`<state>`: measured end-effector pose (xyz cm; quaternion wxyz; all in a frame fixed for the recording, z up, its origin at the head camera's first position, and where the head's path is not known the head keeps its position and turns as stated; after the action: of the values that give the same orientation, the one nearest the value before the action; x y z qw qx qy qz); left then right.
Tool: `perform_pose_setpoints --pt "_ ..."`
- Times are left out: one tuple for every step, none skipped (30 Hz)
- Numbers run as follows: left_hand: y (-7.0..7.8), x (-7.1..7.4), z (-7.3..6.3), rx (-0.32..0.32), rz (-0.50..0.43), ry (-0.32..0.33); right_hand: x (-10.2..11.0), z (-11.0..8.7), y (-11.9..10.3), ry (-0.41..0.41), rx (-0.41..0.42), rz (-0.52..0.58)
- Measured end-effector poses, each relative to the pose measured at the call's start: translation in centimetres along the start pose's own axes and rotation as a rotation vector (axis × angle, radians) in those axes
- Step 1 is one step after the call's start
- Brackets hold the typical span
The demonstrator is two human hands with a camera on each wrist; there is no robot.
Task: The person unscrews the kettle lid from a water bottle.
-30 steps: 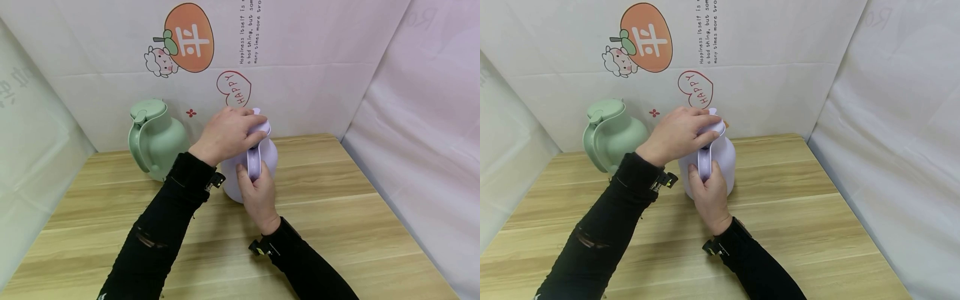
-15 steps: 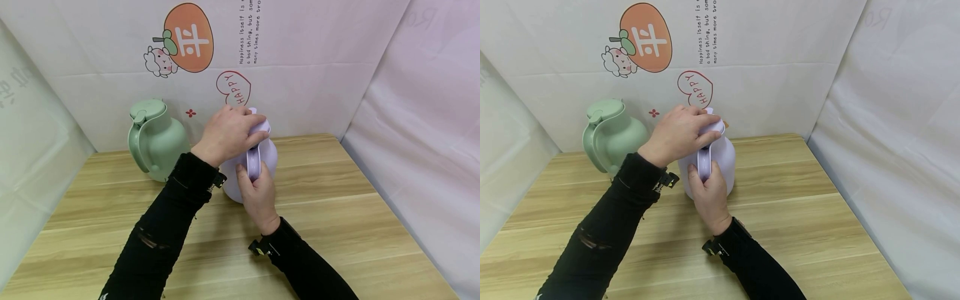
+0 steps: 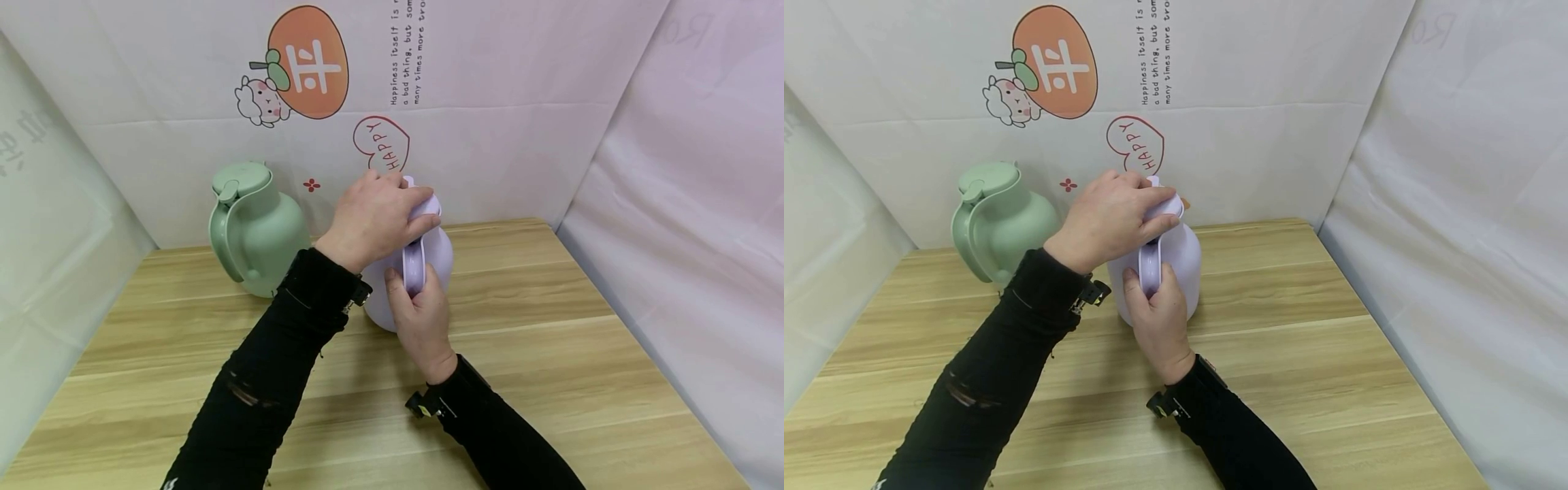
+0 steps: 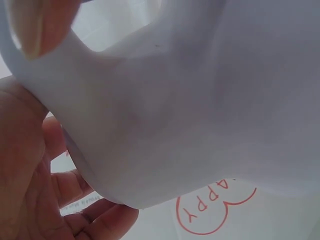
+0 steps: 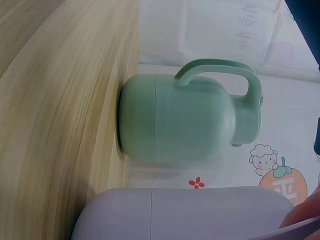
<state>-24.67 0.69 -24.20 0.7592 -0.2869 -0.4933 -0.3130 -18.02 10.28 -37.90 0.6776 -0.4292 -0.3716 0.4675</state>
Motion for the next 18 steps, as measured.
perform_pose_setpoints --pt "0.03 0.01 0.01 0.002 0.003 -0.002 0.01 -0.01 0.0 0.001 -0.001 -0.002" --pt "0.06 0.02 0.01 0.006 0.006 -0.004 0.02 -0.02 -0.03 0.0 -0.002 -0.002" --pt "0.08 0.02 0.03 0.008 0.009 -0.004 0.03 -0.03 -0.04 0.0 -0.003 -0.003" --pt "0.09 0.01 0.04 0.01 0.011 -0.005 0.03 -0.03 -0.03 0.0 -0.004 -0.004" --pt "0.11 0.03 0.04 0.012 0.013 -0.007 0.04 -0.04 -0.02 0.001 -0.005 -0.004" --pt "0.12 0.04 0.04 0.014 0.015 -0.009 0.04 -0.04 -0.02 0.002 -0.004 -0.004" --pt "0.14 0.05 0.04 0.015 0.017 -0.011 0.05 -0.04 -0.01 0.003 -0.004 -0.005" --pt "0.14 0.05 0.05 0.016 0.018 -0.012 0.04 -0.04 0.01 0.005 -0.004 -0.006" --pt "0.14 0.05 0.07 0.015 0.02 -0.012 0.03 -0.03 0.05 0.006 -0.002 -0.008" --pt "0.15 0.07 0.07 0.016 0.021 -0.013 0.02 -0.03 0.08 0.007 -0.002 -0.009" --pt "0.15 0.08 0.07 0.017 0.023 -0.013 0.03 -0.04 0.06 0.009 0.0 -0.009" --pt "0.16 0.08 0.08 0.018 0.026 -0.013 0.03 -0.04 0.07 0.011 0.001 -0.011" --pt "0.16 0.09 0.09 0.019 0.029 -0.012 0.02 -0.04 0.08 0.013 0.002 -0.014" --pt "0.16 0.09 0.1 0.022 0.031 -0.013 0.02 -0.03 0.08 0.015 0.003 -0.016" --pt "0.17 0.09 0.1 0.024 0.034 -0.015 0.02 -0.03 0.07 0.016 0.004 -0.018" --pt "0.17 0.1 0.1 0.028 0.037 -0.017 0.03 -0.03 0.08 0.02 0.004 -0.02" --pt "0.18 0.11 0.11 0.032 0.038 -0.019 0.02 -0.02 0.08 0.021 0.006 -0.022" --pt "0.18 0.11 0.12 0.034 0.041 -0.02 0.01 -0.01 0.11 0.023 0.007 -0.025"
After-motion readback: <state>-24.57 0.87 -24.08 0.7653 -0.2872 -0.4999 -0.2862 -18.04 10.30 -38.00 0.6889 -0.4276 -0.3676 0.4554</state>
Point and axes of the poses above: each hand's wrist, its own z-axis towards the middle knuckle, its own x-axis out of the back of the hand, y = z × x, the point moved 1 cm from there along z, towards the middle knuckle, and after that the axes turned 15 degrees about -x, right-handed, at the moved point
